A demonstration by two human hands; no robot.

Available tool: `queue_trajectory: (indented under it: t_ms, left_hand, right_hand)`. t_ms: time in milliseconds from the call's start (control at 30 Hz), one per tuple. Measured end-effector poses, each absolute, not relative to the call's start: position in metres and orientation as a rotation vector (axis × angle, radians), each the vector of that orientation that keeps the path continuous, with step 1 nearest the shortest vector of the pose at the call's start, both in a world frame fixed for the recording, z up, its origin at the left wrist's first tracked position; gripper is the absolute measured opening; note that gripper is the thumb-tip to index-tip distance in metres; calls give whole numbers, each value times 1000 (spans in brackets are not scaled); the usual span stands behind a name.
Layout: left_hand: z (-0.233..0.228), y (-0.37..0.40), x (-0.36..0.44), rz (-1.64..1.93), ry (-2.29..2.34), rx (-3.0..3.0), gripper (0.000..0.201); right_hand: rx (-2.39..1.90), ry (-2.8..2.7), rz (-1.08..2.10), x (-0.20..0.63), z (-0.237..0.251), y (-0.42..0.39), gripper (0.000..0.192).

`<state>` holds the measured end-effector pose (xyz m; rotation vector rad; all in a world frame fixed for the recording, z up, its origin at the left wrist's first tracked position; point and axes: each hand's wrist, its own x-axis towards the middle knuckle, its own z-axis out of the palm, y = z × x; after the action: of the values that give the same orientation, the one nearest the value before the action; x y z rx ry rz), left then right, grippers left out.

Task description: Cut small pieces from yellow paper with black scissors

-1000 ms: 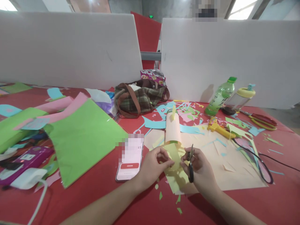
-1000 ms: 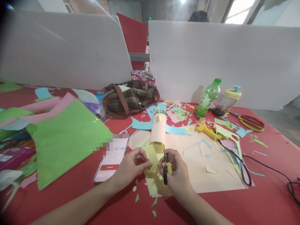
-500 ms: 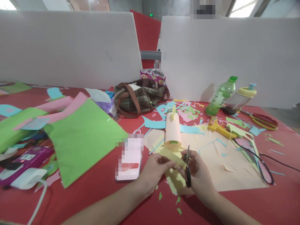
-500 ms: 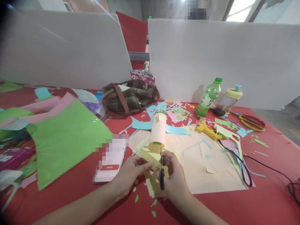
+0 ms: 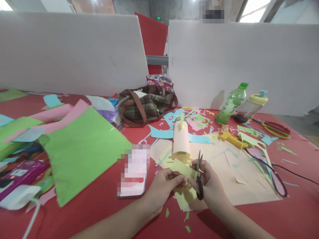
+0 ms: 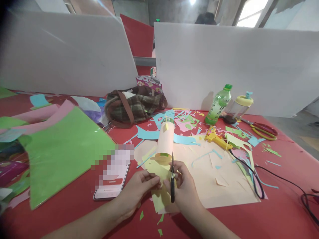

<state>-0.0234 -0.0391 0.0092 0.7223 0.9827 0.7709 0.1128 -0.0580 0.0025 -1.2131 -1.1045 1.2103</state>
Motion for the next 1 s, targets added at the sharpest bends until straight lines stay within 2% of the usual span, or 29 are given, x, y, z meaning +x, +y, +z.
queue_trajectory:
  t_ms: [433, 833, 1000]
  left_hand:
    - [9, -37, -31, 646, 959, 1103, 13]
    - [18, -35, -29, 758, 1107, 899, 14]
    - [19, -31, -34, 816, 1092, 896, 18]
  right_hand:
    - [-1212, -1172, 1269, 114, 1, -57, 31]
    - [-1230, -1114, 1250, 118, 4, -58, 29]
    - [-1129, -1228, 1453, 124, 7, -62, 25]
